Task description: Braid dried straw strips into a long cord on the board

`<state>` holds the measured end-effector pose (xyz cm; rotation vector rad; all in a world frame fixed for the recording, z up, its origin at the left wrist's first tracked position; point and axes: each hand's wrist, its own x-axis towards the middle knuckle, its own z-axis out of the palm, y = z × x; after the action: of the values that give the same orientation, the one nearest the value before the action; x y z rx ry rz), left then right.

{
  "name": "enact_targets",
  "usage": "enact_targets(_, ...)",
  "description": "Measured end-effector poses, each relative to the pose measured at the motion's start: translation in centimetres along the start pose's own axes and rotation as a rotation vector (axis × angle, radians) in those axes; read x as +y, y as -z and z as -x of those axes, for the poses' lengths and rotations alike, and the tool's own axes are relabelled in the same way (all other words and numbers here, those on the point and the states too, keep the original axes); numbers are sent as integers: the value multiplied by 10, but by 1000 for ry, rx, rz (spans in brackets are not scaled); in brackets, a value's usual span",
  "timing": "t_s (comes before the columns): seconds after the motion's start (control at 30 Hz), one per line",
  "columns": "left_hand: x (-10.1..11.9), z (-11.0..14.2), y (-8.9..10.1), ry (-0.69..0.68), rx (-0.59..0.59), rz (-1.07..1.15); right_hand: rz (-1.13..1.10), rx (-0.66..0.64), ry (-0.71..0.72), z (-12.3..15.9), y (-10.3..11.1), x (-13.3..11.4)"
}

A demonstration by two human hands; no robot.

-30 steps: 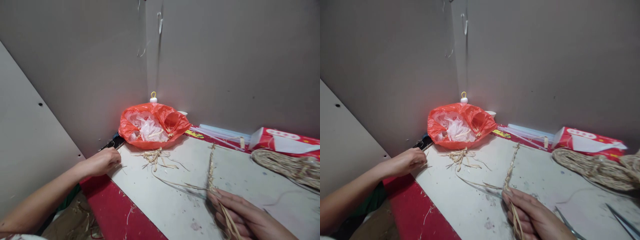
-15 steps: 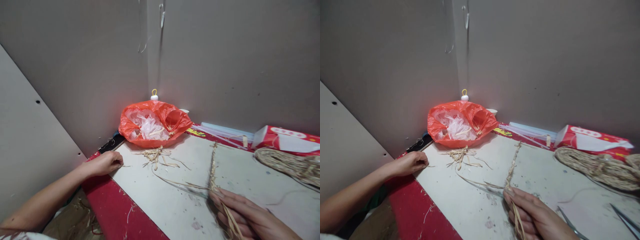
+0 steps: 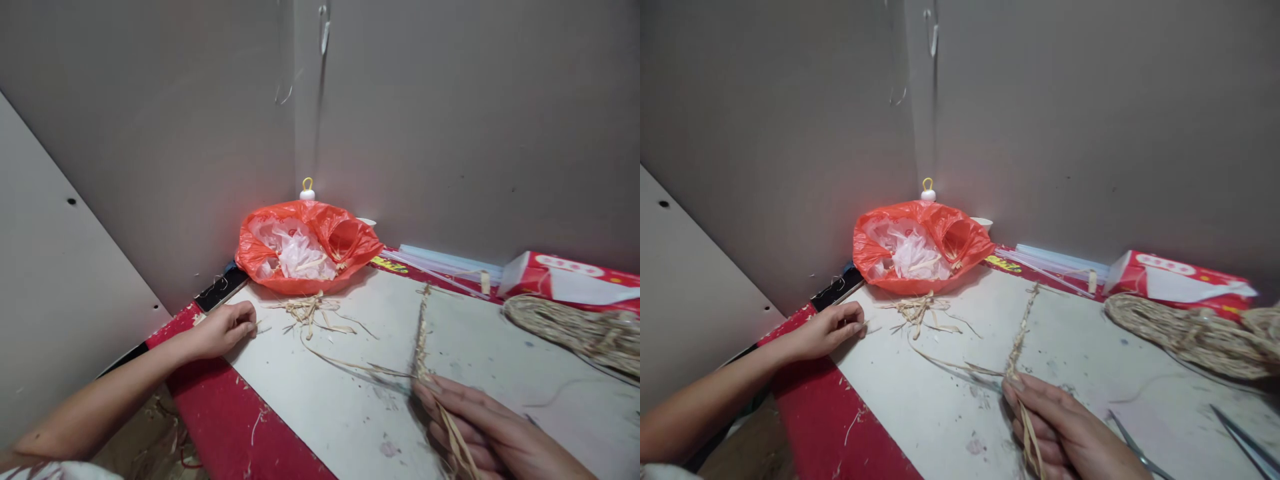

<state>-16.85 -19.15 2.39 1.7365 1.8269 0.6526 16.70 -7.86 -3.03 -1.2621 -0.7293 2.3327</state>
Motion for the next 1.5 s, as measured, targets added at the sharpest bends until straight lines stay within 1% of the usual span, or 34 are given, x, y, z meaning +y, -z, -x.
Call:
enact_targets(0.13, 9, -11, -11, 74, -108, 449, 50, -43, 60, 2, -4, -2)
enact_targets(0.27, 19, -29, -27, 165, -228, 750, -1, -67, 54, 5, -10, -5)
enact_targets(0.37, 32, -43, -40, 217, -285, 877, -21, -144, 54, 5, -12, -6)
enact_targets(0.47, 47, -52, -52, 212, -359, 815, -4, -210, 87, 4, -12, -7)
enact_targets(0.6, 63, -57, -69, 159, -493, 683, 36, -251, 126, 5, -11, -7)
enact_targets(0.73, 77, -62, -87, 131, -512, 653, 74, -240, 147, 7, -13, -8)
enact_targets(0.87, 89, -70, -97, 113, -556, 637, 93, -230, 153, 7, -15, -8)
enact_targets(0.97, 93, -74, -98, 89, -562, 609, 103, -210, 169, 7, -16, -7)
enact_targets(1.07, 93, -74, -92, 75, -563, 588, 113, -186, 188, 9, -19, -7)
enact_targets(1.2, 92, -70, -80, 127, -583, 587, 141, -163, 201, 10, -22, -6)
enact_targets(1.27, 93, -68, -79, 138, -590, 600, 157, -161, 207, 9, -23, -6)
enact_targets(1.33, 95, -68, -81, 134, -587, 623, 168, -165, 212, 9, -23, -5)
enact_targets(1.5, 98, -77, -97, 137, -572, 673, 172, -158, 213, 9, -23, -4)
